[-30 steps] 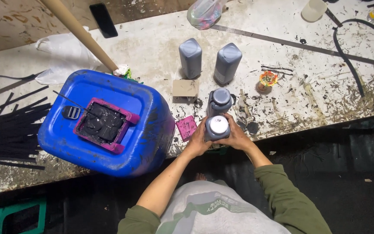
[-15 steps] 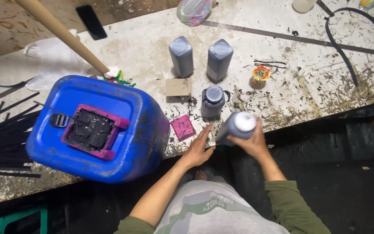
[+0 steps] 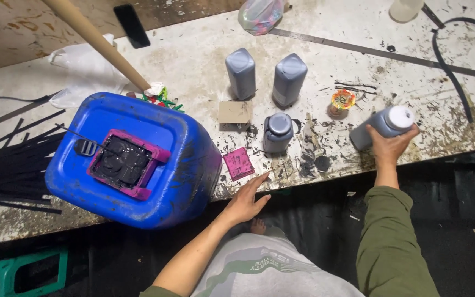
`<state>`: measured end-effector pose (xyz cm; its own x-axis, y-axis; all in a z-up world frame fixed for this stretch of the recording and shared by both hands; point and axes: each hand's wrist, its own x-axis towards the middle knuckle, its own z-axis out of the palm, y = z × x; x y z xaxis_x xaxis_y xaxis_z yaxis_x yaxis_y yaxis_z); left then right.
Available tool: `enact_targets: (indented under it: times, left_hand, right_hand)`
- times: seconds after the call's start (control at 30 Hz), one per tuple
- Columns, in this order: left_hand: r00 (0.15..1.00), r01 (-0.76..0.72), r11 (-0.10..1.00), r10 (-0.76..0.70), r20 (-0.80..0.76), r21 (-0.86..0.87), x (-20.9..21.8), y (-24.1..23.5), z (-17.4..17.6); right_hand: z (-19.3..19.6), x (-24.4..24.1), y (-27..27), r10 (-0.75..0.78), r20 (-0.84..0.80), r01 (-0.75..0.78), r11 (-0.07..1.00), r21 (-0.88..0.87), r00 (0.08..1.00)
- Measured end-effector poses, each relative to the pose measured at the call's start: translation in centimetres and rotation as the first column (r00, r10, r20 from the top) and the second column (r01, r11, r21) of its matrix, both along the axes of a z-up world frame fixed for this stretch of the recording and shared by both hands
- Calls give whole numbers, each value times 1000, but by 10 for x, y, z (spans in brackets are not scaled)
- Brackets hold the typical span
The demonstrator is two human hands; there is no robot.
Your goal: Refilling a dye reservoir from large plastic bottles in a leather workshop
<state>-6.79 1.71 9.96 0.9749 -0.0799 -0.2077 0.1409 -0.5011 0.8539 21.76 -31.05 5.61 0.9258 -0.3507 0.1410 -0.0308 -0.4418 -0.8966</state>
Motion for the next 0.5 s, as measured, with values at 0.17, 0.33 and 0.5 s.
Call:
enact_targets:
  times: [0.17, 0.33, 0.5]
  left_hand:
    - [999, -31, 999, 31, 10, -25, -3, 5, -2]
    - [999, -47, 998, 46, -19, -50, -2, 4, 6]
    - [923, -51, 997, 72, 378, -65, -6, 8, -13]
  right_hand:
    - [-18, 0, -12, 11, 73, -7, 998, -58, 997]
    - [-35, -32, -1, -137, 251, 51, 946, 320, 958]
    - [-26, -79, 104, 477, -8, -476, 876, 77, 879]
